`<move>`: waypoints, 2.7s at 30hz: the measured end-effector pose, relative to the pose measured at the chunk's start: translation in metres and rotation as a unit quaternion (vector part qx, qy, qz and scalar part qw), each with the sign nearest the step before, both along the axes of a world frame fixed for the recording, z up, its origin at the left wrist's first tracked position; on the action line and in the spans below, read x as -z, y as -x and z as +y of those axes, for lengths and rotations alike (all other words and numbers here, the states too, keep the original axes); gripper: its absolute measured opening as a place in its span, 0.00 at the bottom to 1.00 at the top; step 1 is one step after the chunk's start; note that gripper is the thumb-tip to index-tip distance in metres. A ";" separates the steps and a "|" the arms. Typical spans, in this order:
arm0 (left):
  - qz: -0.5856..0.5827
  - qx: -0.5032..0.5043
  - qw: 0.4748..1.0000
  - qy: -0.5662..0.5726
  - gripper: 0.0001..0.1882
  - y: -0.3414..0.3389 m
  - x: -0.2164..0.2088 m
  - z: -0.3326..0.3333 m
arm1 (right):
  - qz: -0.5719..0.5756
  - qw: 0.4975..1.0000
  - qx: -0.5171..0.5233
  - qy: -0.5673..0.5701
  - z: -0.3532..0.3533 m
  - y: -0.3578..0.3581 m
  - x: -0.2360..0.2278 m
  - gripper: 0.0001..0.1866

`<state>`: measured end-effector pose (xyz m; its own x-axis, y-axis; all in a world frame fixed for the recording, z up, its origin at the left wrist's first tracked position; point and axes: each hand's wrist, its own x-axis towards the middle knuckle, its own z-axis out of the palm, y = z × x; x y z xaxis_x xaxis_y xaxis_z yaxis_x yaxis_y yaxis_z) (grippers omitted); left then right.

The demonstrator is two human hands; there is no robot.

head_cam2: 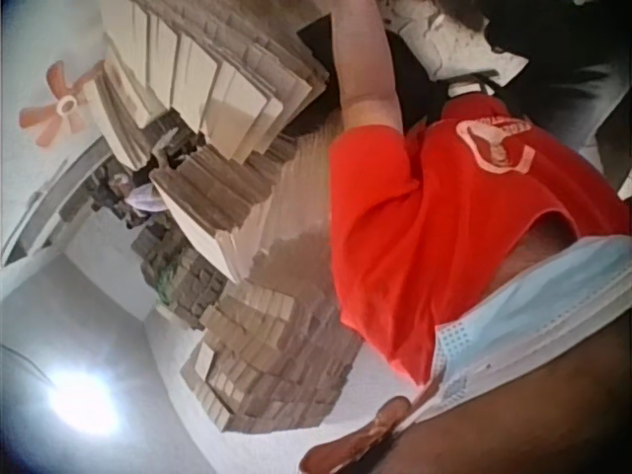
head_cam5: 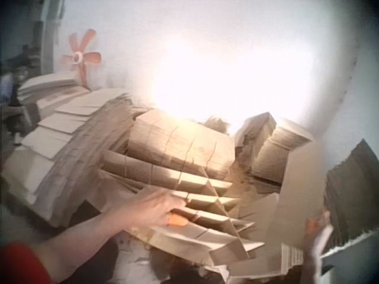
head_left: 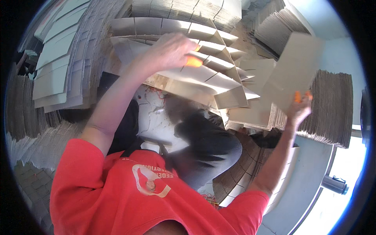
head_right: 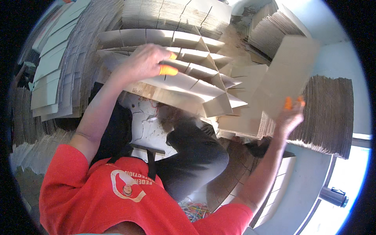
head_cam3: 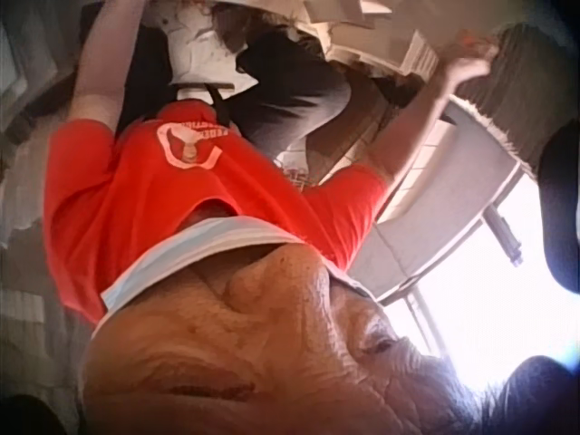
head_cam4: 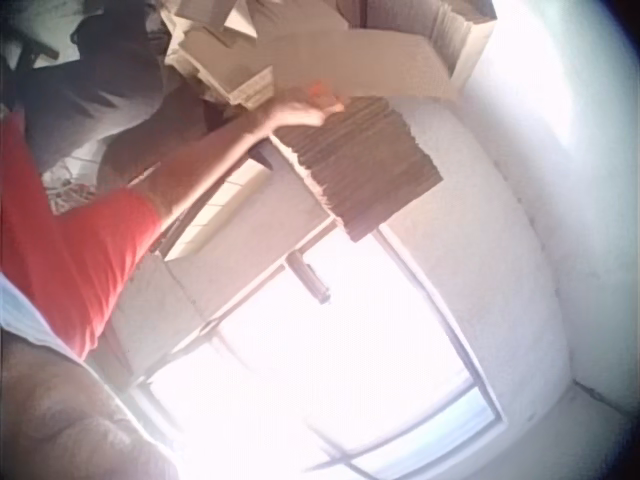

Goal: The person assembles flat cardboard pieces by folding them along pre-scored lines and interlocking tabs to form box-like structures. They repeatedly pick up new pieces, fold them, and stack the finished units.

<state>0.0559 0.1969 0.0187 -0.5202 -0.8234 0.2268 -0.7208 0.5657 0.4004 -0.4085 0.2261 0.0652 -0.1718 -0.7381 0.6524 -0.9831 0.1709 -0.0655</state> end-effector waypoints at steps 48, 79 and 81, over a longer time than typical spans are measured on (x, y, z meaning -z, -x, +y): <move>0.089 -0.063 0.994 0.009 0.07 -0.012 0.045 -0.004 | -0.097 0.920 -0.297 -0.235 0.002 -0.172 -0.051 0.36; 0.000 -0.225 0.969 0.104 0.14 -0.030 0.011 -0.101 | 0.132 0.870 -0.373 -0.294 -0.022 -0.233 0.023 0.13; 0.031 -0.244 0.965 0.094 0.18 -0.022 -0.010 -0.079 | 0.177 0.878 -0.368 -0.251 -0.014 -0.231 0.054 0.12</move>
<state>0.0777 0.1179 0.0284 -0.0612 -0.9082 0.4140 -0.8979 0.2313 0.3745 -0.1777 0.2125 0.0115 0.6200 -0.7739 0.1290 -0.7827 -0.5990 0.1689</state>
